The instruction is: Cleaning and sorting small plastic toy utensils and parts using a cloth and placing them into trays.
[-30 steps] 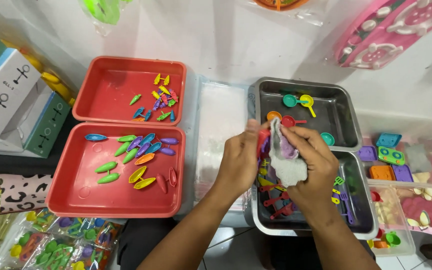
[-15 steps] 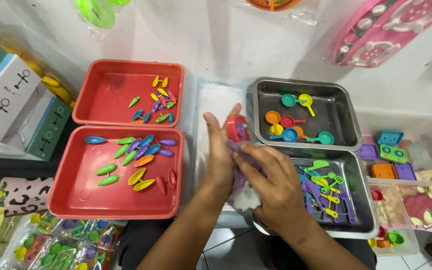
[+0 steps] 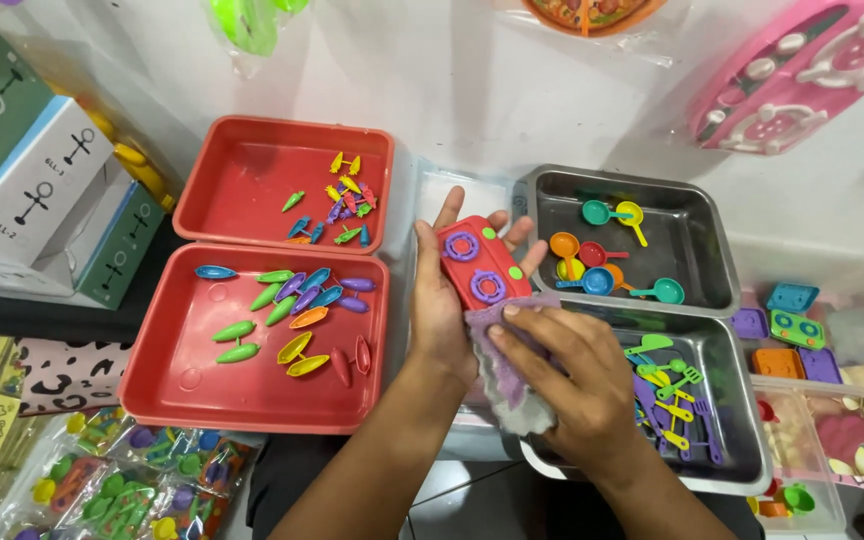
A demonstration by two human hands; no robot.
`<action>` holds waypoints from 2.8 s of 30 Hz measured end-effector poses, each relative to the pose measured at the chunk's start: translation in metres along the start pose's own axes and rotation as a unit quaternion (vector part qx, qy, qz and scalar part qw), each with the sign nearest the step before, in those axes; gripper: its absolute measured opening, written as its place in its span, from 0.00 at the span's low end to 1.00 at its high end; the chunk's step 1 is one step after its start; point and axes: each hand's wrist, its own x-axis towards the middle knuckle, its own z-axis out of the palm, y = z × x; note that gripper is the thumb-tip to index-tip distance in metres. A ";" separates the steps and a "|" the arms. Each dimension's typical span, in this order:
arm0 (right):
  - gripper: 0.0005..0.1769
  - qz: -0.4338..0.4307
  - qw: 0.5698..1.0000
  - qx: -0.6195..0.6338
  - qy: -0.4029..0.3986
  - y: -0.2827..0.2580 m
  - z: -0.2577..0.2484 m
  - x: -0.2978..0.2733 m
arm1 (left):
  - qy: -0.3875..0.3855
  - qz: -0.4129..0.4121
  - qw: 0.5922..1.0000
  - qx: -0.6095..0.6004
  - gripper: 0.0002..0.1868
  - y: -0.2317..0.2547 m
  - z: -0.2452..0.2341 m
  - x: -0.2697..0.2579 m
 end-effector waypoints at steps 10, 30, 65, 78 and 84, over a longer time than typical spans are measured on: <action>0.17 0.159 0.976 0.122 0.087 0.018 -0.007 -0.017 | -0.037 0.158 0.819 0.550 0.30 0.001 0.021 -0.014; 0.22 0.210 0.969 0.097 0.081 0.034 -0.002 -0.007 | -0.054 -0.013 0.932 0.359 0.37 -0.010 0.027 -0.020; 0.11 0.465 0.770 0.366 0.237 0.061 -0.011 0.002 | -0.207 0.271 0.436 0.833 0.36 -0.038 0.010 -0.025; 0.16 0.195 0.972 0.056 0.116 0.059 -0.019 -0.013 | -0.117 -0.037 0.927 0.354 0.38 -0.035 0.005 -0.012; 0.15 0.104 0.989 -0.086 0.066 0.049 -0.004 -0.009 | -0.093 0.030 0.931 0.351 0.36 -0.041 0.002 -0.012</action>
